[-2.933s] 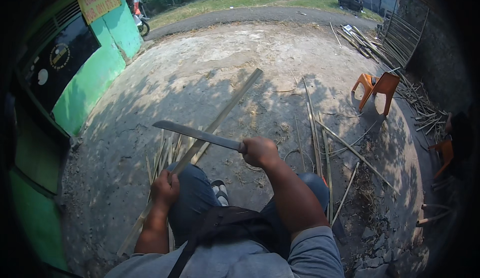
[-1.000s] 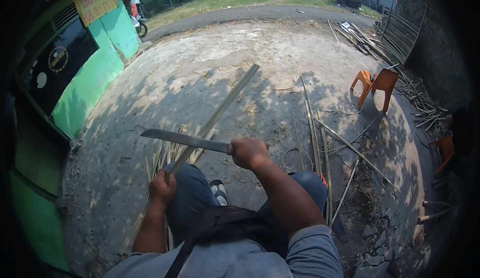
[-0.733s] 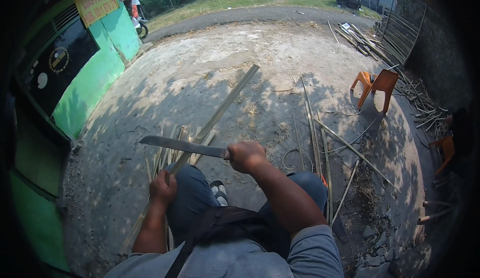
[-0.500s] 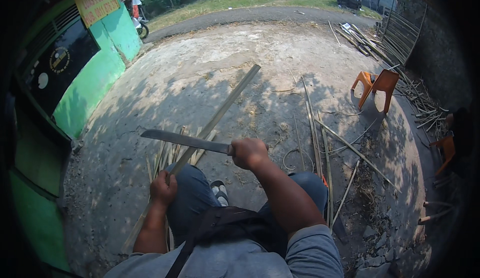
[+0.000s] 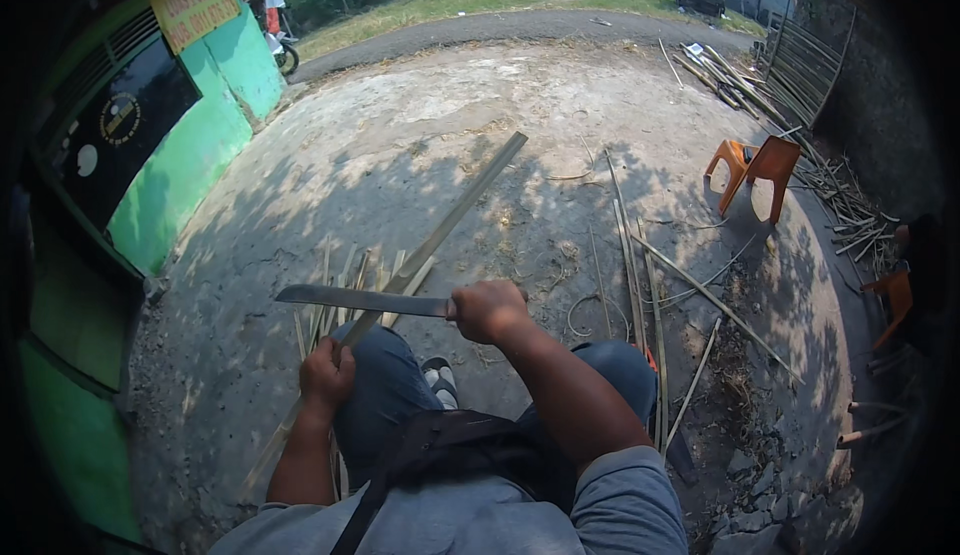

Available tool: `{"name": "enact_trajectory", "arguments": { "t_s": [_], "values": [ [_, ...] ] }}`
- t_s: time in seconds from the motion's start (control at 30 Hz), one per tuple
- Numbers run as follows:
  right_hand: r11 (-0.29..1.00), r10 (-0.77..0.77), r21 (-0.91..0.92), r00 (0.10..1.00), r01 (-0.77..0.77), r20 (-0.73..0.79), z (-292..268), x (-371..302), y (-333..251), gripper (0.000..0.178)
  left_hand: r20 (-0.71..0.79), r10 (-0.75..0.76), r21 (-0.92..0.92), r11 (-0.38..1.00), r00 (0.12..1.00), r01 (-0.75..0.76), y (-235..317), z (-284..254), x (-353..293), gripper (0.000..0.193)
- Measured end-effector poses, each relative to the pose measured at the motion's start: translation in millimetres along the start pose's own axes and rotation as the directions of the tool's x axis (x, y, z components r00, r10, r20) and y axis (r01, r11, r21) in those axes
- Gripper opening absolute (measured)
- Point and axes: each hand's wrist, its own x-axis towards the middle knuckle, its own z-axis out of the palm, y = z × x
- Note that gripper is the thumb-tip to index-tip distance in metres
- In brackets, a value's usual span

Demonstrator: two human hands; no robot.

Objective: The person shaves bamboo strips along their length using a machete.

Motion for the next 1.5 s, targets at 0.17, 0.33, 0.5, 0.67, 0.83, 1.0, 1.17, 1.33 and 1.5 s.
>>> {"name": "enact_trajectory", "arguments": {
  "t_s": [0.17, 0.33, 0.5, 0.67, 0.83, 1.0, 1.17, 1.33, 1.5],
  "values": [
    [0.959, 0.221, 0.225, 0.951, -0.172, -0.214, 7.2, 9.6, 42.1, 0.022, -0.002, 0.021, -0.018, 1.0, 1.0, -0.021, 0.7, 0.3, 0.2, 0.03],
    [0.948, 0.241, 0.252, 0.956, -0.194, -0.17, 6.0, 0.3, 39.8, 0.021, 0.023, 0.028, 0.004, 1.0, 0.999, -0.028, 4.0, -4.0, 1.9, 0.029],
    [0.997, 0.023, 0.075, 0.999, -0.025, 0.025, 5.2, 0.2, 3.7, 0.021, 0.008, 0.032, 0.016, 0.999, 0.999, -0.032, 4.5, -3.5, 2.1, 0.028],
    [0.995, -0.005, 0.104, 0.998, 0.012, -0.059, 8.9, 7.7, 22.2, 0.023, 0.027, 0.005, -0.034, 0.999, 1.0, -0.004, -0.2, -3.5, 1.4, 0.029],
    [0.93, 0.238, 0.325, 0.957, -0.174, -0.168, 7.0, 9.7, 48.7, 0.027, 0.027, 0.0, 0.006, 1.0, 1.0, 0.0, 1.0, -2.2, 2.5, 0.029],
    [0.949, 0.176, 0.285, 0.975, -0.132, -0.134, 6.6, 1.5, 34.0, 0.024, 0.069, -0.032, 0.023, 0.999, 0.997, 0.031, 5.3, -6.0, 3.5, 0.029],
    [0.994, -0.09, 0.052, 0.989, 0.097, -0.121, 15.1, 2.1, 3.9, 0.015, 0.065, -0.028, -0.004, 1.0, 0.998, 0.028, 0.2, -4.0, 3.1, 0.029],
    [0.985, -0.008, 0.167, 0.978, 0.043, -0.207, 14.7, 8.6, 31.9, 0.02, 0.047, -0.016, -0.035, 0.999, 0.999, 0.018, -1.0, -3.5, 0.9, 0.028],
    [0.953, 0.167, 0.286, 0.961, -0.1, -0.221, 12.5, 7.8, 44.5, 0.027, 0.026, 0.002, -0.055, 0.999, 1.0, -0.001, 3.3, -5.6, 1.0, 0.027]
  ]
}}
